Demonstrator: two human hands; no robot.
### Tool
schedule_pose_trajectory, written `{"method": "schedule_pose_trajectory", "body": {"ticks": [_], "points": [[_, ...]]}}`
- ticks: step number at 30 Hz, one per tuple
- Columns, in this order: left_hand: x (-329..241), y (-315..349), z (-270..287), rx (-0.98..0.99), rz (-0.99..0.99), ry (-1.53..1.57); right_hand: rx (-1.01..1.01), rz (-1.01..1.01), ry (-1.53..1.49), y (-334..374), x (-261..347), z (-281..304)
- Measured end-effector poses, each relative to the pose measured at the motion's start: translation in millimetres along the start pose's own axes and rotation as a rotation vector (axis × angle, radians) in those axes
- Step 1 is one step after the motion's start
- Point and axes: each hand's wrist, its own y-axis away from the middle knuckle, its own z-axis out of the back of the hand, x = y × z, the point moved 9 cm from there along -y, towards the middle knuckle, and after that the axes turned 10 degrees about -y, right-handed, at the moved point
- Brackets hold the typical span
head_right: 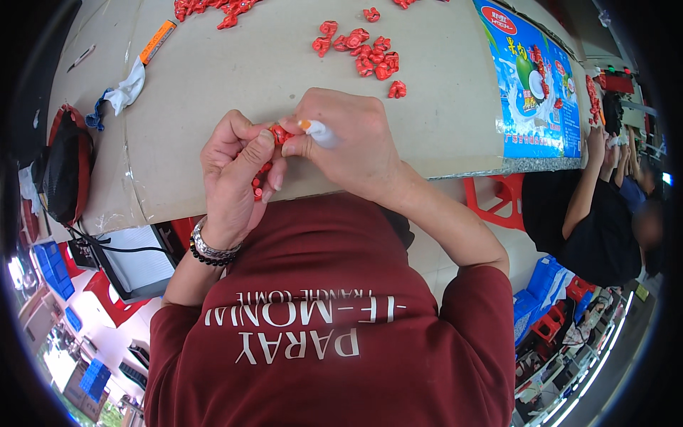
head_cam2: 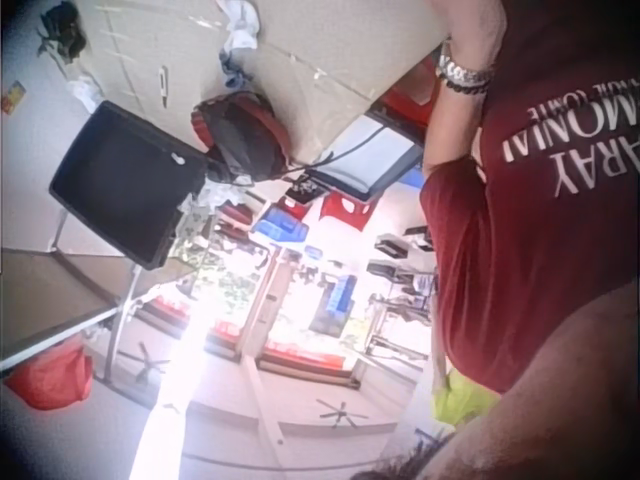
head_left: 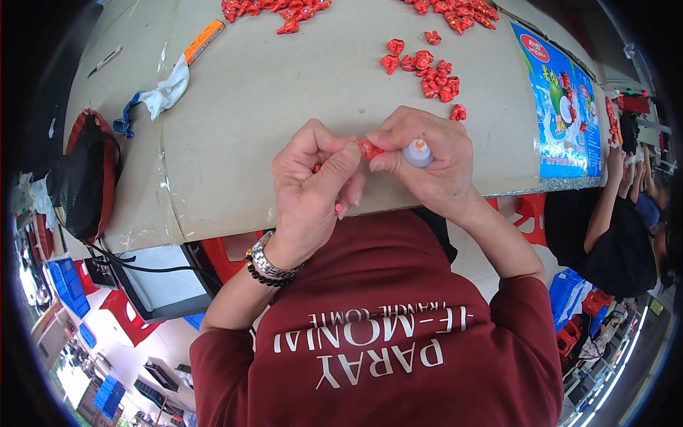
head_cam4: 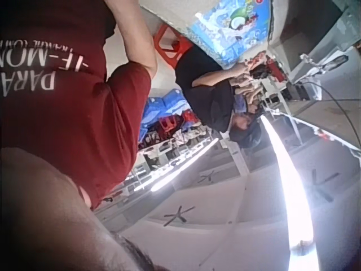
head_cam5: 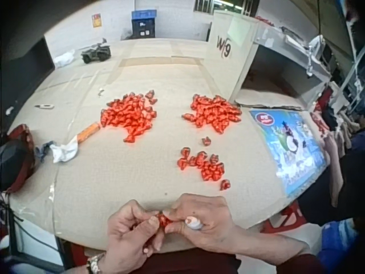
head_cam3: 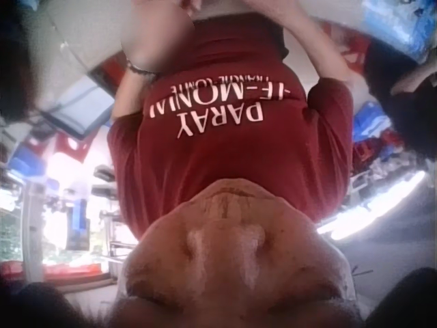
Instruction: The person sits at a table and repeatedly picks up small red wrapped candies. Using a small white squeeze bottle, they apply a substance into the opening of each candy wrapper. After filling, the person places the candy back onto the table. The process is repeated continuously for the duration of the clip.
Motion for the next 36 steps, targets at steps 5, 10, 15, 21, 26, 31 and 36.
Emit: {"method": "schedule_pose_trajectory", "body": {"ticks": [5, 10, 15, 21, 26, 31, 36], "points": [[2, -1, 1, -0.01, 0.083, 0.073, 0.075, 0.08, 0.093, -5, 8, -4], [4, -4, 0, 0.054, 0.11, 0.033, 0.036, 0.15, 0.169, -7, 11, -3], [1, -5, 0, 0.034, 0.028, -0.051, -0.063, 0.058, 0.04, -4, -3, 0], [1, -4, 0, 0.004, 0.032, -0.091, -0.083, 0.013, 0.028, -1, -5, 1], [0, -2, 2, -0.081, 0.047, -0.131, -0.043, -0.052, 0.043, 2, -7, 1], [-12, -6, -3, -0.05, -0.026, -0.106, -0.033, 0.089, -0.016, -9, 14, 6], [-22, -14, -7, 0.002, -0.012, -0.154, -0.088, 0.06, 0.089, -20, 17, 23]]}}
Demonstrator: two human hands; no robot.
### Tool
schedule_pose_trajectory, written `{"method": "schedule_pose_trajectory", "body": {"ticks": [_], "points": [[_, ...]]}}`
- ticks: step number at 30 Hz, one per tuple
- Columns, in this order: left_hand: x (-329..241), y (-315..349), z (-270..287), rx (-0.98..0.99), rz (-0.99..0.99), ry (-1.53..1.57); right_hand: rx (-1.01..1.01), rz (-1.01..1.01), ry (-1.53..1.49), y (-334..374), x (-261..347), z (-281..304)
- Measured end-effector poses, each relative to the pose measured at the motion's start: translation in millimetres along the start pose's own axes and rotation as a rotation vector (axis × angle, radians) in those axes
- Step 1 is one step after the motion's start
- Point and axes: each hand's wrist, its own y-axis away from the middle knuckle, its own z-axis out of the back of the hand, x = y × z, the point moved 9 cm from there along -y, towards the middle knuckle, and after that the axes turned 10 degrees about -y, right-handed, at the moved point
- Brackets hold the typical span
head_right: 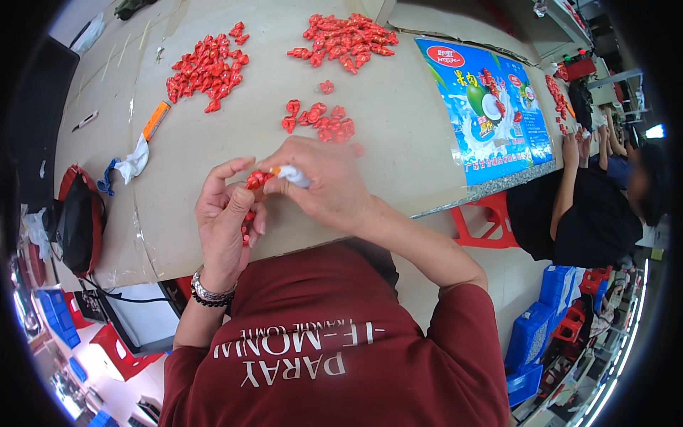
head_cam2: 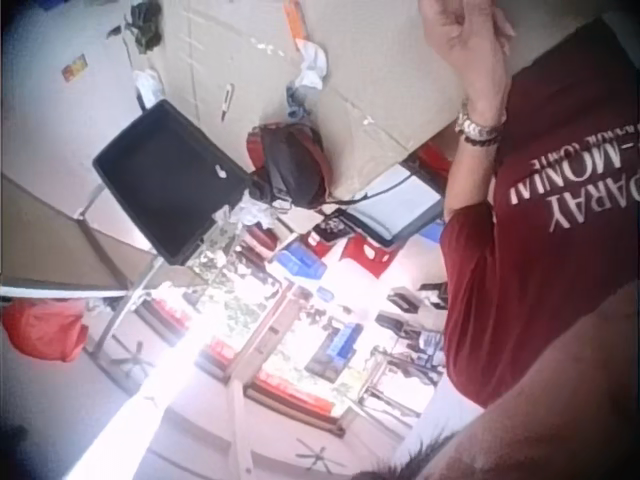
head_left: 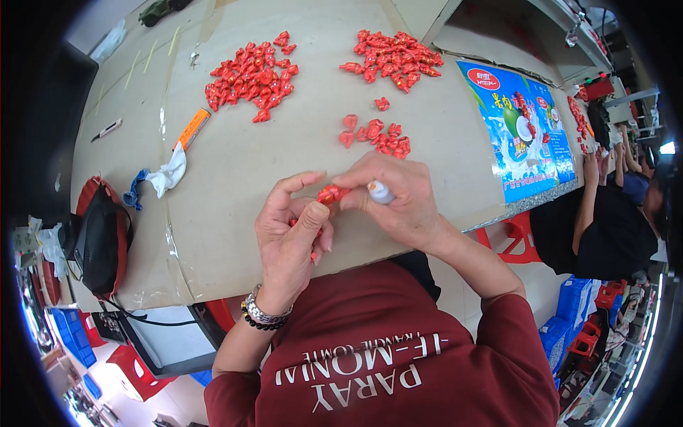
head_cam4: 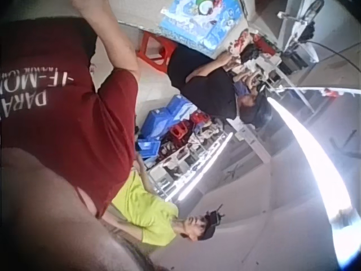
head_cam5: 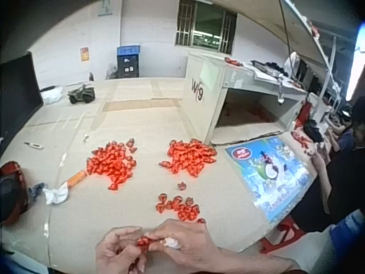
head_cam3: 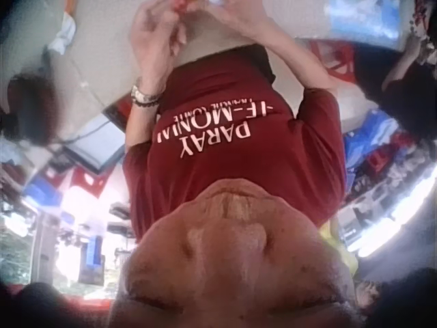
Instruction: The person sits at a table and repeatedly picks up small red wrapped candies. Using a small white squeeze bottle, they apply a substance into the opening of each candy wrapper. After filling, the person places the candy back onto the table. The process is repeated continuously for the duration of the clip.
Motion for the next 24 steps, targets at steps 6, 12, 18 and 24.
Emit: {"method": "schedule_pose_trajectory", "body": {"ticks": [6, 12, 18, 24], "points": [[26, 1, 2, 0.04, 0.364, 0.589, -0.369, -0.403, -0.011, -17, -51, 72], [21, 13, -6, 0.094, 0.412, 0.638, -0.366, -0.335, 0.518, -45, -102, 126], [16, 19, -16, 0.32, 0.292, 0.766, -0.293, -0.327, 0.696, -50, -98, 114], [28, 14, -14, 0.277, 0.275, 0.906, -0.379, -0.323, 0.383, -36, -78, 115]]}}
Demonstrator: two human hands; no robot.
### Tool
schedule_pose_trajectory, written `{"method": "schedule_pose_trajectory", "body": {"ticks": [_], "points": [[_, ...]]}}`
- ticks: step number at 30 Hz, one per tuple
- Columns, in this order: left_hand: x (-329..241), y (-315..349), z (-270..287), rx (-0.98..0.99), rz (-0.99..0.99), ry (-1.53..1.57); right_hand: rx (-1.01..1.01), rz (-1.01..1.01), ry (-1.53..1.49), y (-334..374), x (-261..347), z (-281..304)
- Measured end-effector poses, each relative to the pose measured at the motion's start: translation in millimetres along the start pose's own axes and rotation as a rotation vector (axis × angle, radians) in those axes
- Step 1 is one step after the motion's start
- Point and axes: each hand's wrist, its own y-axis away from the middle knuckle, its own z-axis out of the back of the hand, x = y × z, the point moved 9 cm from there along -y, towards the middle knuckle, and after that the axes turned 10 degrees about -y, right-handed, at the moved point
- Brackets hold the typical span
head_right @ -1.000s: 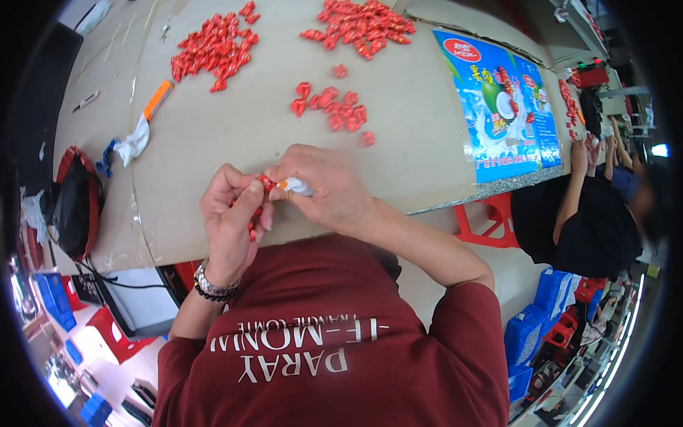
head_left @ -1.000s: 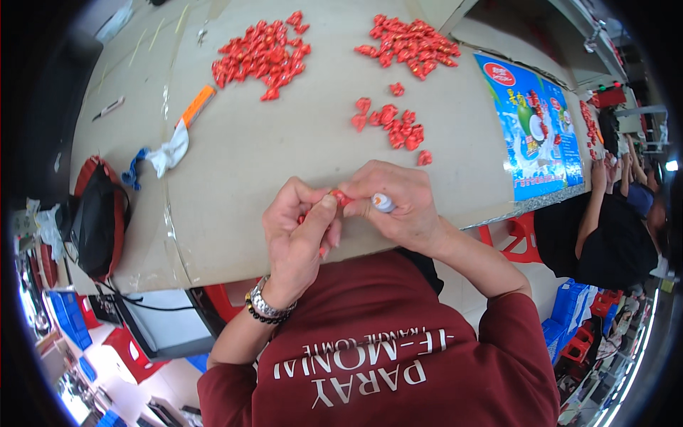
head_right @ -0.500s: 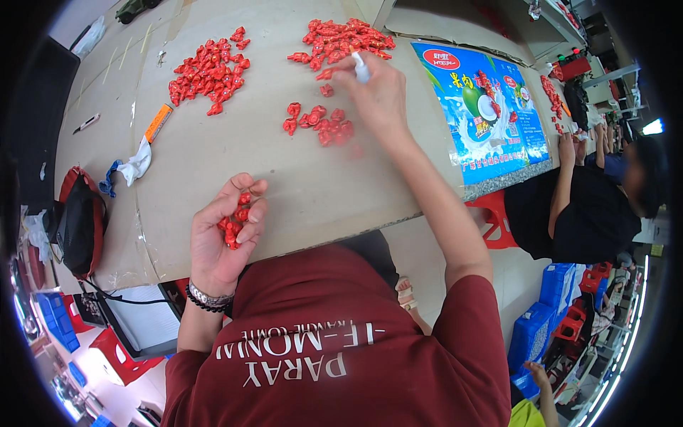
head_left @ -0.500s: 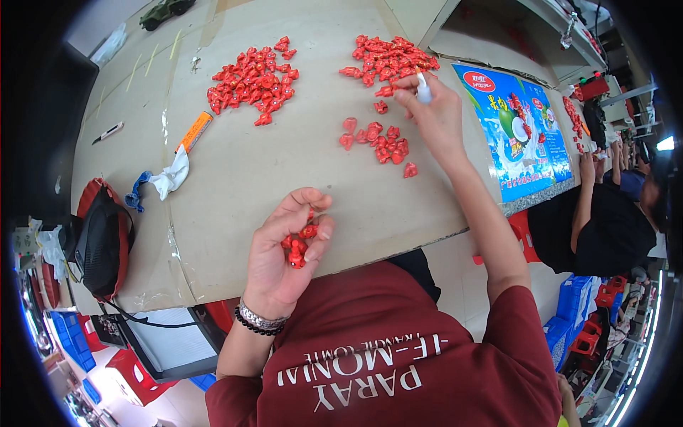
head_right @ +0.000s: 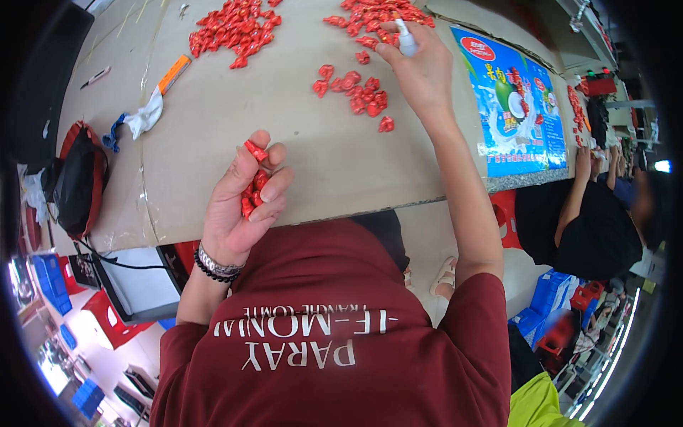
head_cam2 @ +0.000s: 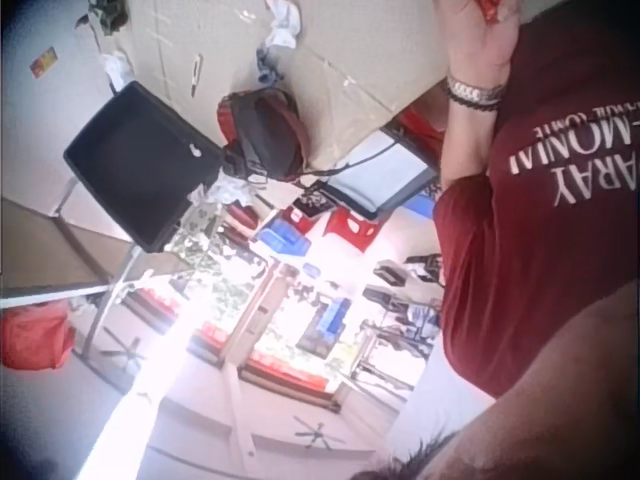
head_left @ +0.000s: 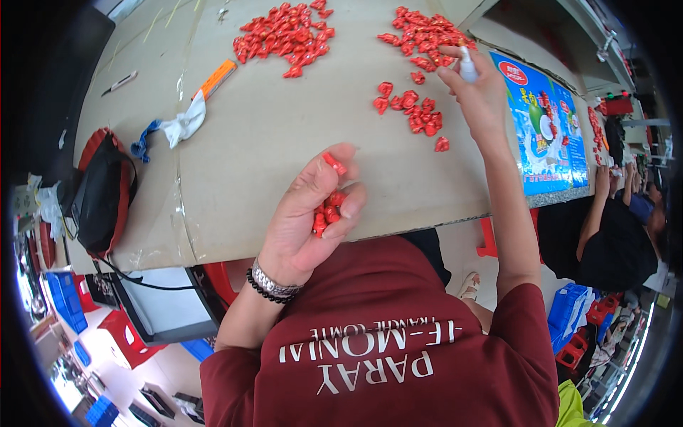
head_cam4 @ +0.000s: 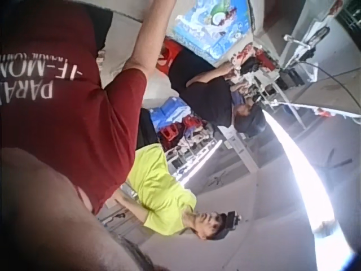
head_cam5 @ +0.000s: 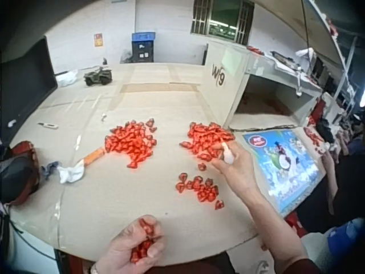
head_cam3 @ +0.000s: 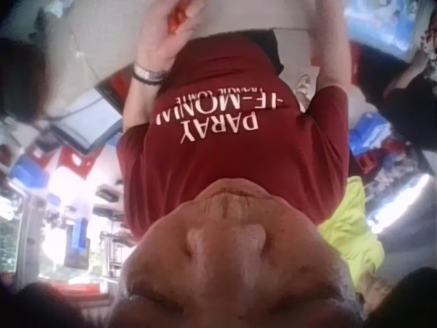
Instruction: The person sits at a table and repeatedly picks up small red wrapped candies. Using a small white squeeze bottle, they apply a substance into the opening of each candy wrapper. After filling, the person places the candy back onto the table. The process is repeated continuously for the duration of the clip.
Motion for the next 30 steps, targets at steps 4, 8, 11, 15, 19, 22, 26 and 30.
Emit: {"method": "schedule_pose_trajectory", "body": {"ticks": [4, 8, 11, 15, 19, 22, 26, 30], "points": [[2, 2, 2, 0.021, 0.007, 0.002, 0.154, -0.176, -0.351, 46, 34, -18], [5, 1, 1, -0.007, 0.046, -0.041, 0.292, -0.193, -0.445, 81, 50, -32], [9, 1, 5, -0.107, 0.041, -0.024, 0.327, -0.193, -0.425, 97, 56, -33], [9, 0, 7, -0.072, -0.006, -0.02, 0.347, -0.036, -0.376, 101, 73, -26], [8, 1, 6, -0.136, 0.024, -0.129, 0.285, 0.002, -0.363, 105, 82, -16], [8, 1, 6, -0.11, 0.024, -0.17, 0.171, -0.14, -0.629, 114, 70, -9], [6, 0, 1, -0.116, 0.01, -0.118, 0.143, 0.041, -0.669, 115, 72, 2], [7, -1, 2, -0.104, -0.006, -0.204, 0.116, 0.125, -0.812, 119, 79, 7]]}}
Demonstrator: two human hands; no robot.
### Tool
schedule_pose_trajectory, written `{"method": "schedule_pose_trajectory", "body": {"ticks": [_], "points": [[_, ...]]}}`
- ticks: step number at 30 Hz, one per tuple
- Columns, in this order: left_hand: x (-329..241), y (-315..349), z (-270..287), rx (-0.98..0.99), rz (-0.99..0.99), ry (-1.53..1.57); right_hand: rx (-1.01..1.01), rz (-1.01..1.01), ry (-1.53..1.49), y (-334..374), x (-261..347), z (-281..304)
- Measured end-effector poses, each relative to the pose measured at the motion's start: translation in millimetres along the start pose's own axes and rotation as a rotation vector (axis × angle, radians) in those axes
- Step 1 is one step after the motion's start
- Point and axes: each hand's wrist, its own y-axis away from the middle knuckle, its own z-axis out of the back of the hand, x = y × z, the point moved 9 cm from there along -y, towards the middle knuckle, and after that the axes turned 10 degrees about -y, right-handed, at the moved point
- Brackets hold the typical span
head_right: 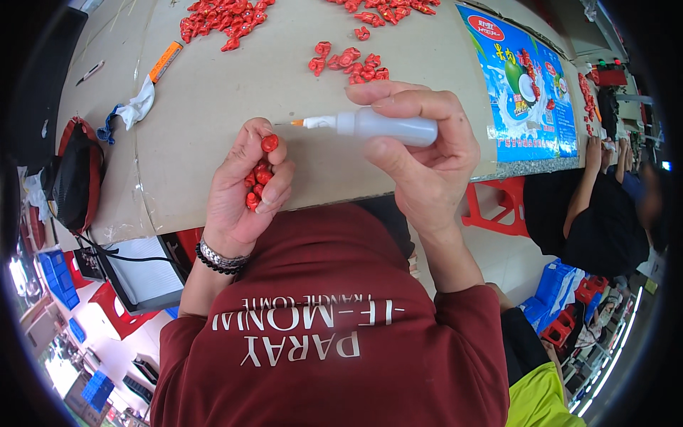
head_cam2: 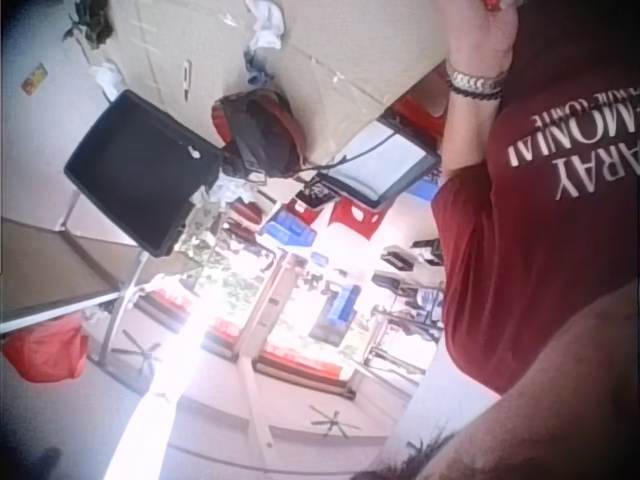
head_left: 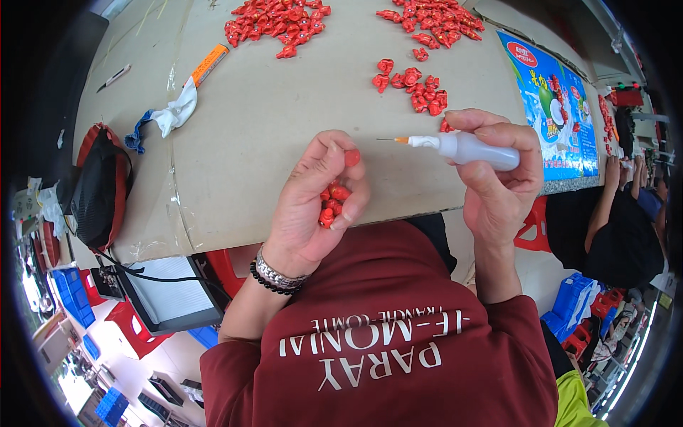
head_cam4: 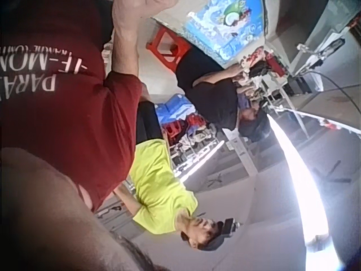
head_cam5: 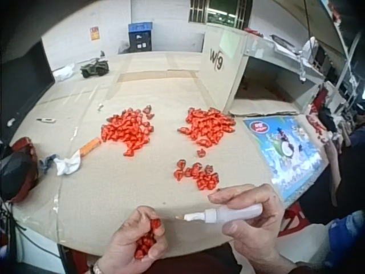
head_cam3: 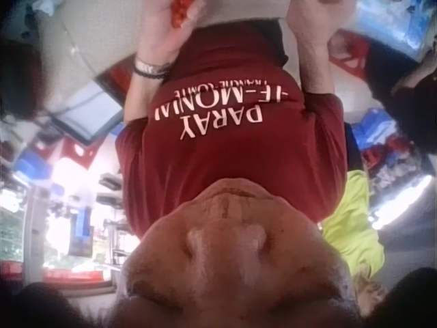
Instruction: The person sits at a table and repeatedly picks up small red wrapped candies. Using a small white squeeze bottle, they apply a substance into the opening of each candy wrapper. After filling, the person places the candy back onto the table. The process is repeated continuously for the duration of the clip.
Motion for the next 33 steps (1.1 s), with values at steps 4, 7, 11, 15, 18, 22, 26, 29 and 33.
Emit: {"method": "schedule_pose_trajectory", "body": {"ticks": [4, 7, 11, 15, 18, 22, 26, 29, 33], "points": [[5, 1, -5, 0.006, 0.043, 0.04, 0.046, 0.119, 0.022, 6, 11, -7], [11, 2, -4, 0.039, 0.074, 0.106, 0.154, 0.234, 0.107, 10, 17, -17], [19, 4, -3, 0.01, 0.146, 0.221, 0.181, 0.284, 0.194, 11, 18, -25], [24, 6, -2, -0.045, 0.203, 0.248, 0.184, 0.284, 0.223, 12, 14, -30], [25, 7, -3, -0.037, 0.203, 0.235, 0.209, 0.289, 0.253, 13, 14, -34], [24, 7, -5, -0.058, 0.192, 0.273, 0.226, 0.309, 0.297, 13, 13, -38], [26, 8, -4, -0.059, 0.204, 0.265, 0.227, 0.313, 0.305, 13, 12, -38], [25, 8, -5, -0.09, 0.21, 0.254, 0.235, 0.28, 0.343, 14, 11, -38], [27, 8, -4, -0.002, 0.212, 0.232, 0.285, 0.275, 0.418, 14, 9, -41]]}}
